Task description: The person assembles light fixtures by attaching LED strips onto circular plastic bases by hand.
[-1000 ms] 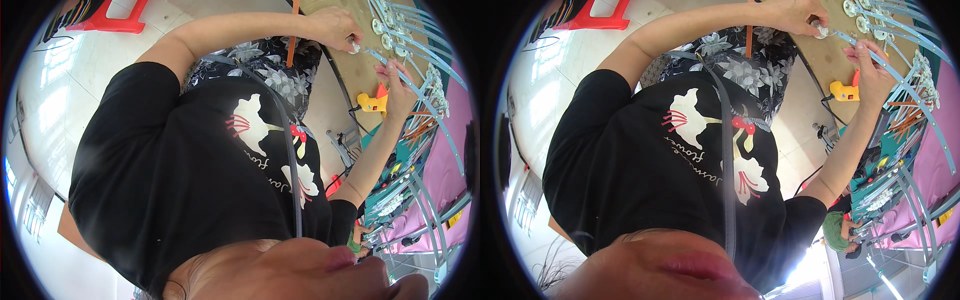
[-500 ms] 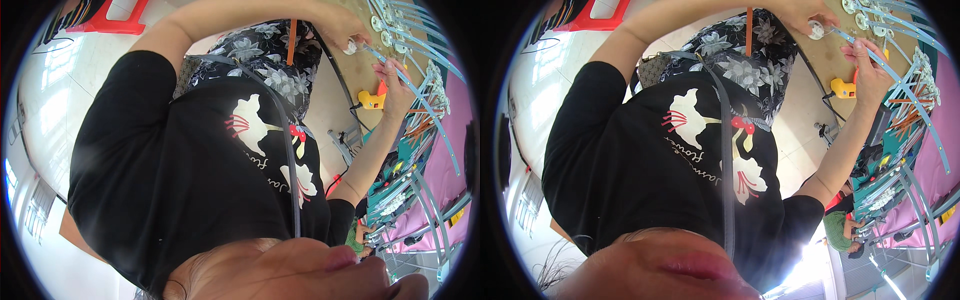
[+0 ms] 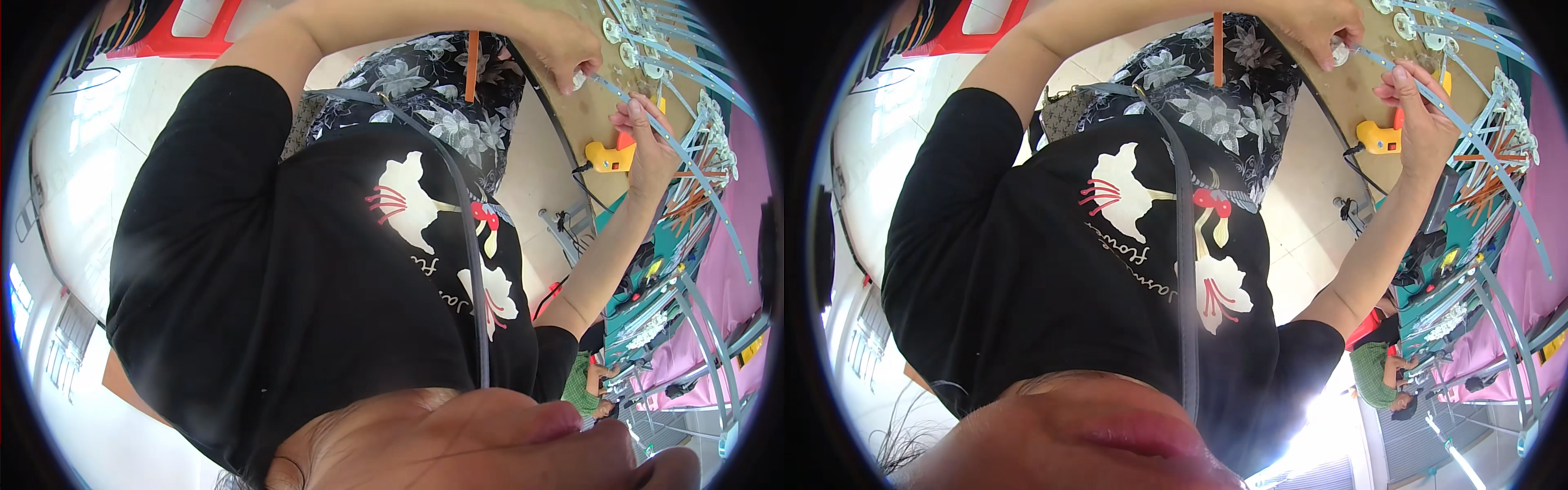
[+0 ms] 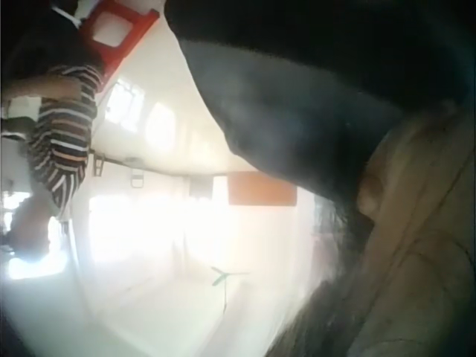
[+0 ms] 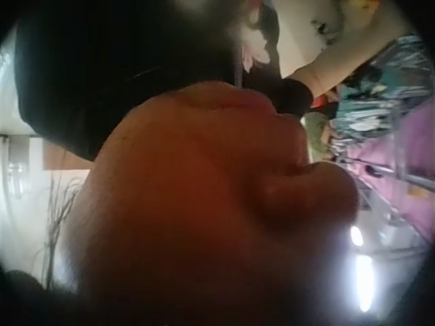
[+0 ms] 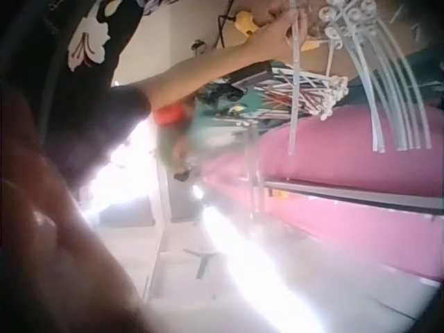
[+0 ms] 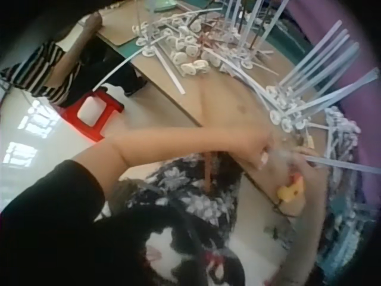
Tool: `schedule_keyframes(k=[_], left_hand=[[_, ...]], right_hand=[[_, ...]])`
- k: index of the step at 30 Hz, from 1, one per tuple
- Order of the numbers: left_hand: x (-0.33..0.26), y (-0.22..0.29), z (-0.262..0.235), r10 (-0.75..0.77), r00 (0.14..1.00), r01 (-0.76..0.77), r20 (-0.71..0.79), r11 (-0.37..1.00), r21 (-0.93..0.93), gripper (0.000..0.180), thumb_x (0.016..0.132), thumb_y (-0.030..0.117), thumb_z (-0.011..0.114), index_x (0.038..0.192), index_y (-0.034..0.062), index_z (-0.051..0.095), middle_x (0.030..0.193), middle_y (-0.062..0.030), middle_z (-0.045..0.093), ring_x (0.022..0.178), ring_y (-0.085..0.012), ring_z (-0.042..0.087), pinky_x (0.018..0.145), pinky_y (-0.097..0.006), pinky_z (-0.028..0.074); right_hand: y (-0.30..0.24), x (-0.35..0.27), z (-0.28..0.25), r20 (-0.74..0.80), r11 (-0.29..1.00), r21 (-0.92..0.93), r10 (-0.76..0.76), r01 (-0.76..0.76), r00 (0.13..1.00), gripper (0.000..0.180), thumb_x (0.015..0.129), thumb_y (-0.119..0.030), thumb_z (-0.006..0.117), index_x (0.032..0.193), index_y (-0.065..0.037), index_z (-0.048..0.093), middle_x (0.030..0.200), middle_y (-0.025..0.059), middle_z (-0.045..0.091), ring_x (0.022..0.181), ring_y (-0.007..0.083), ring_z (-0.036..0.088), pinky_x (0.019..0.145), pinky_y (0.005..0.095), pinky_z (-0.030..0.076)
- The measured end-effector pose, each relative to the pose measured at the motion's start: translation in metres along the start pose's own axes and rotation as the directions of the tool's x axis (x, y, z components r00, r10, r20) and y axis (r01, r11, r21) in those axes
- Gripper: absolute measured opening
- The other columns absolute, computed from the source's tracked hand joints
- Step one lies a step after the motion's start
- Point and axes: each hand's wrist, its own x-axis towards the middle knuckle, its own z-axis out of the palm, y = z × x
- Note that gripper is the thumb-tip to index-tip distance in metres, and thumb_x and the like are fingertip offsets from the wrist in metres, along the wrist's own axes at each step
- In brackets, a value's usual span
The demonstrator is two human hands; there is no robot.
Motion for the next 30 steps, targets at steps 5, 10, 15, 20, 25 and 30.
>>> schedule_keyframes(k=[5, 10, 15, 20, 25, 30], left_hand=[[0.001, -0.002, 0.025, -0.147, 0.957, 0.231, -0.252, 0.908, 0.349, 0.044, 0.063, 0.031, 0.067, 0.102, 0.0126, 0.057, 0.097, -0.0072, 0.058, 0.092, -0.0241, 0.055, 0.074, -0.035, 0.044], [0.001, -0.013, 0.029, -0.080, 0.949, 0.169, -0.304, 0.945, 0.279, 0.046, 0.061, 0.035, 0.069, 0.100, 0.0137, 0.058, 0.093, -0.0064, 0.057, 0.090, -0.0240, 0.055, 0.072, -0.036, 0.044], [0.002, -0.010, 0.019, -0.033, 0.978, 0.093, -0.207, 0.954, 0.286, 0.041, 0.062, 0.031, 0.069, 0.098, 0.0145, 0.059, 0.090, -0.0047, 0.059, 0.086, -0.0226, 0.056, 0.069, -0.036, 0.045], [0.007, -0.022, 0.019, -0.021, 0.987, 0.048, -0.158, 0.984, 0.169, 0.035, 0.062, 0.028, 0.068, 0.093, 0.0126, 0.062, 0.080, -0.0027, 0.062, 0.078, -0.0197, 0.059, 0.065, -0.033, 0.044], [0.008, -0.019, 0.018, -0.055, 0.989, 0.079, -0.134, 0.981, 0.179, 0.035, 0.062, 0.028, 0.068, 0.093, 0.0124, 0.062, 0.083, -0.0021, 0.062, 0.078, -0.0193, 0.059, 0.065, -0.033, 0.044], [0.007, -0.020, 0.020, -0.050, 0.986, 0.080, -0.156, 0.978, 0.195, 0.034, 0.061, 0.028, 0.068, 0.092, 0.0127, 0.062, 0.084, -0.0019, 0.062, 0.079, -0.0191, 0.059, 0.066, -0.033, 0.045]], right_hand=[[0.001, -0.003, 0.001, -0.006, 0.999, 0.006, 0.040, -0.040, 0.999, 0.025, 0.078, -0.014, 0.061, 0.094, 0.005, 0.059, 0.076, 0.0121, 0.062, 0.064, 0.0161, 0.060, 0.058, 0.0227, 0.047], [0.002, -0.004, 0.002, -0.004, 0.996, 0.076, 0.046, -0.045, 0.999, 0.024, 0.078, -0.013, 0.061, 0.093, 0.005, 0.059, 0.077, 0.0123, 0.062, 0.065, 0.0168, 0.060, 0.060, 0.0237, 0.047], [0.005, -0.002, -0.001, 0.022, 0.989, 0.133, 0.063, -0.065, 0.998, 0.022, 0.078, -0.011, 0.061, 0.093, 0.005, 0.058, 0.078, 0.0126, 0.062, 0.065, 0.0173, 0.060, 0.060, 0.0242, 0.048], [0.005, 0.000, 0.003, 0.030, 0.976, 0.194, 0.092, -0.096, 0.995, 0.023, 0.079, -0.011, 0.059, 0.095, 0.005, 0.058, 0.076, 0.0121, 0.061, 0.063, 0.0166, 0.060, 0.058, 0.0237, 0.048], [0.000, -0.002, 0.007, 0.009, 0.993, 0.078, 0.087, -0.087, 0.996, 0.023, 0.080, -0.012, 0.058, 0.096, 0.005, 0.058, 0.074, 0.0108, 0.061, 0.061, 0.0156, 0.059, 0.057, 0.0230, 0.048], [-0.012, -0.005, 0.010, 0.077, 0.998, -0.048, 0.053, -0.049, 0.996, 0.024, 0.080, -0.013, 0.059, 0.096, 0.004, 0.059, 0.074, 0.0102, 0.061, 0.062, 0.0152, 0.060, 0.058, 0.0222, 0.047]])
